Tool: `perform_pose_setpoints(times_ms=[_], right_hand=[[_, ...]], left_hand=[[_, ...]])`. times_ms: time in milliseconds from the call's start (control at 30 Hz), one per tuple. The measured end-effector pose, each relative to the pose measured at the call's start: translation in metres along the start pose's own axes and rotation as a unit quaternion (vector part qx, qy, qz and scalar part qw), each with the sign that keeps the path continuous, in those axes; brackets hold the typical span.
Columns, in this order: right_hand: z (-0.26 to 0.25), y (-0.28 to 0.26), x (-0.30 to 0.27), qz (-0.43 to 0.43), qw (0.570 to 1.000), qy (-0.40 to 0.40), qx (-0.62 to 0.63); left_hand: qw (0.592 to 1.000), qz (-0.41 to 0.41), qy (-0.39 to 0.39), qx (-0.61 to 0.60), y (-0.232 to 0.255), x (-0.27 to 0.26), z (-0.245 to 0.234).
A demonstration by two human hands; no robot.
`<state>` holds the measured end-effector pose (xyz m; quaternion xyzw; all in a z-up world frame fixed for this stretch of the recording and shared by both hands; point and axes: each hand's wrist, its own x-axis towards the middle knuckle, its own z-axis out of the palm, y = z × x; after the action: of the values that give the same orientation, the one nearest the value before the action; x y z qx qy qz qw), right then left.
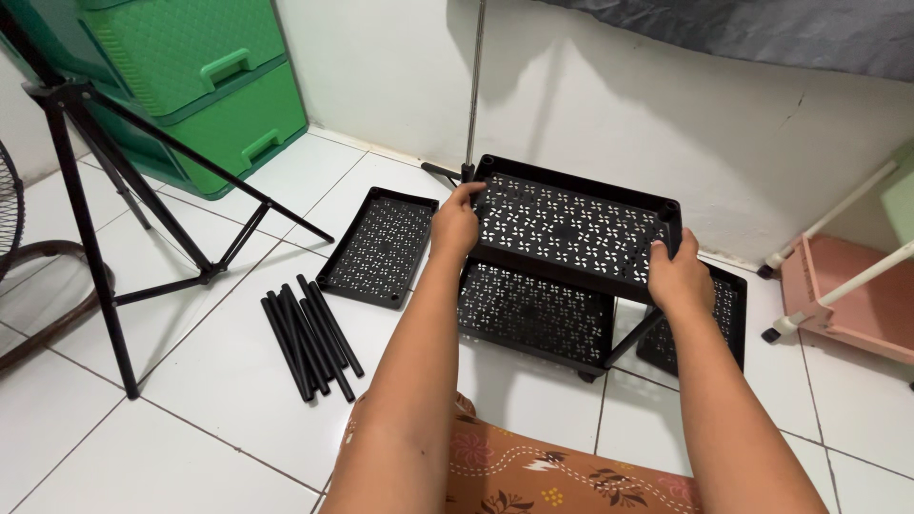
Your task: The person assembles a black plastic multi-tier rack by inserting vertical poles into the corners of perforated trays. They stack trays onto the poles and continue adding poles to extend the height of the structure.
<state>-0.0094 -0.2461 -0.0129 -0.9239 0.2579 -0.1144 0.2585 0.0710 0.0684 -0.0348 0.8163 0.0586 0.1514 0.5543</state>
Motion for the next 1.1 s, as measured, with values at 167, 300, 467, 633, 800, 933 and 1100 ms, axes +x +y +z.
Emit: perform_pose_setpoints(times_ms=[167,300,467,633,800,933,1100], right_hand=[[0.01,0.009,0.007,-0.053,0.997,0.05,-0.001],[0.026,0.024,0.008,-0.202,0.963,0.175,-0.01],[0.034,0.018,-0.015,-0.321,0.914,0.243,-0.05],[0.031,-0.016,-0.069,-0.399,0.899,0.176,0.043],[0.026,-0.051,-0.109,-0.525,0.842,-0.012,0.127],[0.039,-0.059,-0.12,-0.5,0.864,0.051,0.016],[0.055,-0.057,-0.106,-0.453,0.888,0.06,0.056]], left_hand=[[0.999,-0.03,0.025,0.017,0.002,-0.005,0.002],[0.997,-0.045,0.047,0.034,0.0,-0.01,0.003],[0.994,-0.061,0.088,0.028,0.003,-0.023,0.018],[0.973,-0.145,0.156,-0.091,0.021,-0.05,0.047],[0.976,-0.124,0.144,-0.11,0.029,-0.076,0.066],[0.994,-0.104,-0.016,0.035,0.041,-0.09,0.044],[0.983,-0.077,-0.015,0.165,0.062,-0.095,0.02]])
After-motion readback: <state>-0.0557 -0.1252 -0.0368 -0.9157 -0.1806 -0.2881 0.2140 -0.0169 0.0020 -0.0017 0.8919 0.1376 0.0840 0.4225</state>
